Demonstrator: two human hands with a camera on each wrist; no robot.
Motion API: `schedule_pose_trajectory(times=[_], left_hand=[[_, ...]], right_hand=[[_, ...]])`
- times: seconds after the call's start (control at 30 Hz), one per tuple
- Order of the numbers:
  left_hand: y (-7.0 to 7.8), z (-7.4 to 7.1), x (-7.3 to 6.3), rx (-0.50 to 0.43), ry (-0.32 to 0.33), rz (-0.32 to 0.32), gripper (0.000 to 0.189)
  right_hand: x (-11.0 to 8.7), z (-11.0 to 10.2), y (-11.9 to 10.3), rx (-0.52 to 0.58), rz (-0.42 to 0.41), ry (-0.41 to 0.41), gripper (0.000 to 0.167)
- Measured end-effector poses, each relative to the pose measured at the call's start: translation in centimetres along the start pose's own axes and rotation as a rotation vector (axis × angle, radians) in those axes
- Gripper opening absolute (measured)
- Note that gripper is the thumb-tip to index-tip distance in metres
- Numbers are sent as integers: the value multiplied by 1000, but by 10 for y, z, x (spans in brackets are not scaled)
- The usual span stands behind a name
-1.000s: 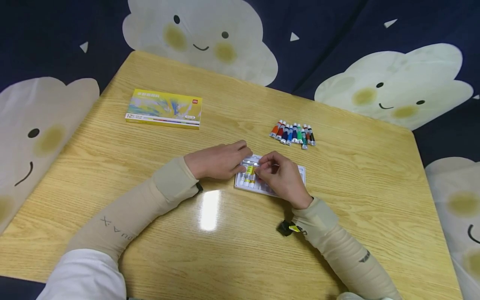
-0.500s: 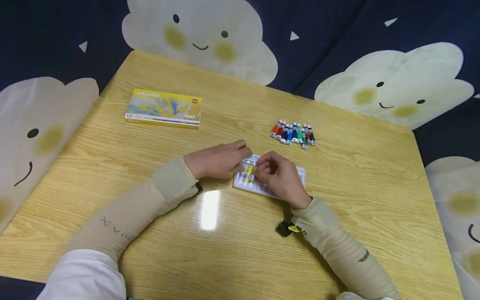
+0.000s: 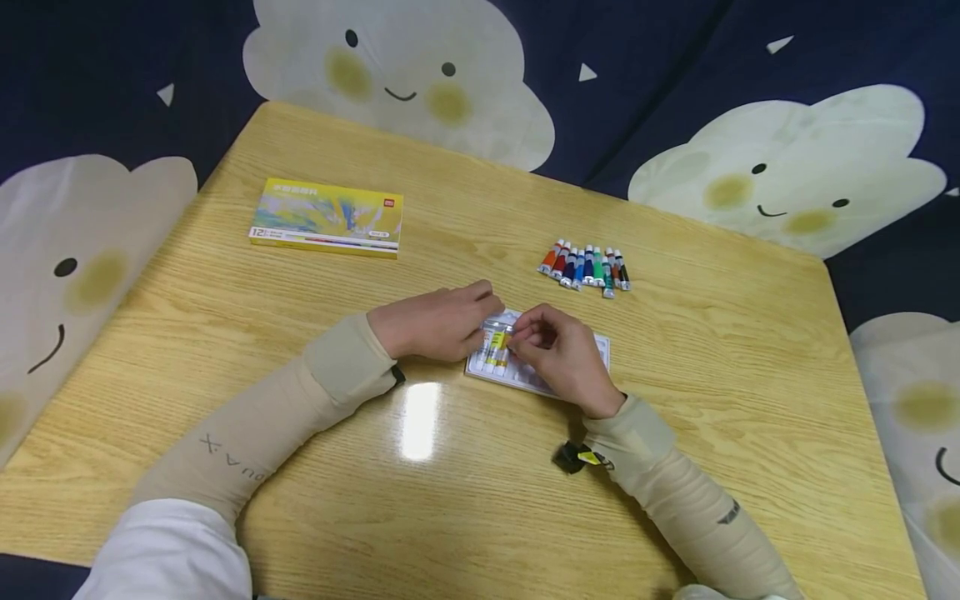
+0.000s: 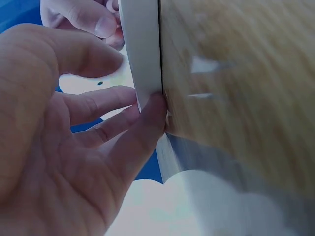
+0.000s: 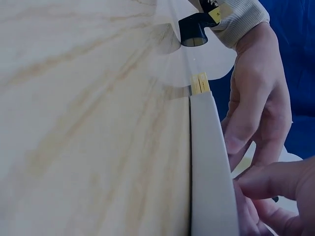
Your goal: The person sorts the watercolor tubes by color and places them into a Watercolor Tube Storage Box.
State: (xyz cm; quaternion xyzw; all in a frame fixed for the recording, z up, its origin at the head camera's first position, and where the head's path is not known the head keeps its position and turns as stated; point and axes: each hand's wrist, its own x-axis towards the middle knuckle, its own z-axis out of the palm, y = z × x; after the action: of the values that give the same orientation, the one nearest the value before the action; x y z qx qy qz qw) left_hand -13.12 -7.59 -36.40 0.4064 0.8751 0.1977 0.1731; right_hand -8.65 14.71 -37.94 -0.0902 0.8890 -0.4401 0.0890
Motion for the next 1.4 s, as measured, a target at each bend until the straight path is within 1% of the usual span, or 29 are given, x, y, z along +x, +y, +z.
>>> schedule_pose_trajectory(times=[0.17,0.33,0.5,0.6,0.73,0.83,0.93,1.17,1.4], left_hand=[[0,0,0,-24,-19,-22,54],[1,1,-1,-31,-6,-20,75],[1,1,-1,-37,1,-16,87],[2,1,-2,-39,0,-17,89],[2,1,-2,-35,-4,-19,88],[3,1,-1,-24,-9,-25,89],[3,1,-1,-15,-14,-30,89],[1,3,-1,-32,-5,-25,88],[0,3,-2,-42,0,-20,90]], right_hand=[[0,-6,-2,-43,-13,22,12],[0,-11,-3,-53,-4,38,14],[1,-16,-4,-50,0,52,13],[2,-20,-6,-58,4,50,11],[5,-27,-6,-85,-12,45,12],[8,-33,-6,-100,-31,58,14],[13,-39,-5,-107,-34,71,14],[24,-51,-3,-123,26,76,13],[32,-59,-4,-73,68,81,14]])
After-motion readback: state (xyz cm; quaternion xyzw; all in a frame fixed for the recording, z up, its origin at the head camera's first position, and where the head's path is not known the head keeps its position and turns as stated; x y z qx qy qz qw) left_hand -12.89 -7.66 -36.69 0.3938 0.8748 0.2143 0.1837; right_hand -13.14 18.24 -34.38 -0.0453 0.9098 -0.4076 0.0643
